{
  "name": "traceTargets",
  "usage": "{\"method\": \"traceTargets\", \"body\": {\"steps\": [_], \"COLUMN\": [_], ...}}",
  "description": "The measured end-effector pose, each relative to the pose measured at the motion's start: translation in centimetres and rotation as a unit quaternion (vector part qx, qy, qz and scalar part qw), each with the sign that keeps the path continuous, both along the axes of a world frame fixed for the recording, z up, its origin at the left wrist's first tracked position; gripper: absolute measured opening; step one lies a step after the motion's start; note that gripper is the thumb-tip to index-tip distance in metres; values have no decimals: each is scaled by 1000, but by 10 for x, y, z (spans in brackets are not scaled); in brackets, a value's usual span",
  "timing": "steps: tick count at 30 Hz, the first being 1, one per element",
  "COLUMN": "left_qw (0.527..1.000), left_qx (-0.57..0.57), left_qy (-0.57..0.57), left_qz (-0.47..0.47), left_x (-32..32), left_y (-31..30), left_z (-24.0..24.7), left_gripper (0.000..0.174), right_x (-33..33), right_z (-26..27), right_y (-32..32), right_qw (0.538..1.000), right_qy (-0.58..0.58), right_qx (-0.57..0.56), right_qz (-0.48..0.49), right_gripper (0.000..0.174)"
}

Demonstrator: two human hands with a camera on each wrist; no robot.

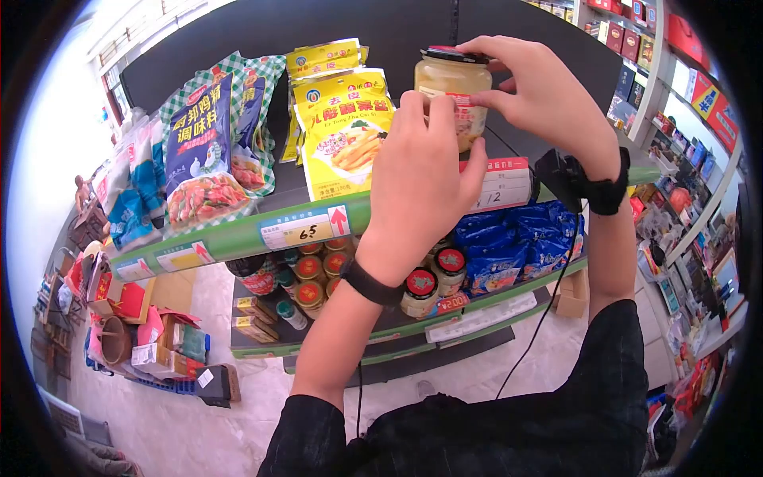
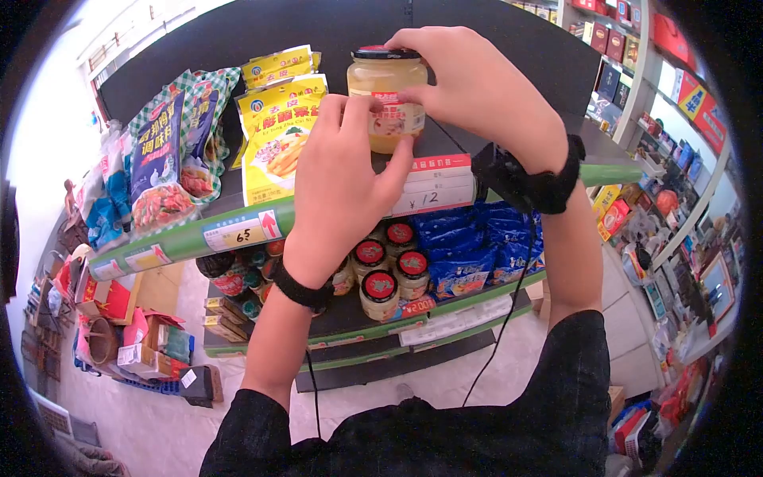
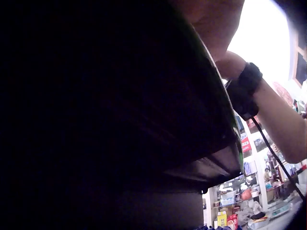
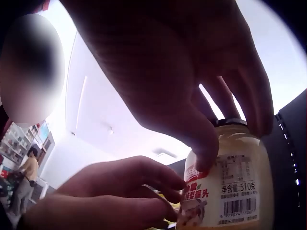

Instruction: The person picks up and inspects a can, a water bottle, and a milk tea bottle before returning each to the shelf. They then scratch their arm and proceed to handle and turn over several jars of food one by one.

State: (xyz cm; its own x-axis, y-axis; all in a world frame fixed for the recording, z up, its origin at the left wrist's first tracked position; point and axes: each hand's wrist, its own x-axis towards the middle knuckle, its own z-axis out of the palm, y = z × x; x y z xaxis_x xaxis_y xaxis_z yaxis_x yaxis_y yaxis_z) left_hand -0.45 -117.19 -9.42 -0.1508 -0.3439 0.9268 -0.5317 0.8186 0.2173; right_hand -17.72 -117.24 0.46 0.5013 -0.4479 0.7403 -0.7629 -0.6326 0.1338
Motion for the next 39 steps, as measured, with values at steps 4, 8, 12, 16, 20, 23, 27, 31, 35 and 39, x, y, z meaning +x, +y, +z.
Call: {"method": "traceTargets", "body": {"steps": [4,8,12,16,20,23,27,31,35,39], "left_qw": [997,988,985,985,987,991,996,974,996,979], "left_qx": [13,-26,-21,-4,3,-15,-72,-220,-46,184], "left_qy": [-57,-116,-136,-144,-137,-108,-55,44,51,87], "left_qz": [58,100,107,96,89,73,22,-27,-59,-3], "left_x": [-2,-6,-5,-4,-2,-1,0,8,36,43], "left_y": [1,-5,-3,-3,-3,-3,-2,12,55,72], "left_z": [-1,-7,-5,-4,-6,-5,-6,-31,-121,-223], "left_gripper": [37,36,36,37,34,29,23,29,31,36], "right_x": [2,9,18,24,28,14,-5,-27,-43,-37], "right_z": [-2,0,5,7,18,26,-9,-101,-188,-312], "right_y": [-32,-63,-93,-109,-88,-37,34,134,149,141], "right_qw": [999,995,982,978,965,979,979,934,882,788], "right_qy": [32,63,123,124,143,131,-178,-247,-217,-368], "right_qx": [-34,-27,-36,-22,73,-113,57,169,392,494], "right_qz": [-25,-75,-136,-168,-205,-106,81,194,145,-4], "right_gripper": [36,34,40,39,40,50,34,34,40,42]}}
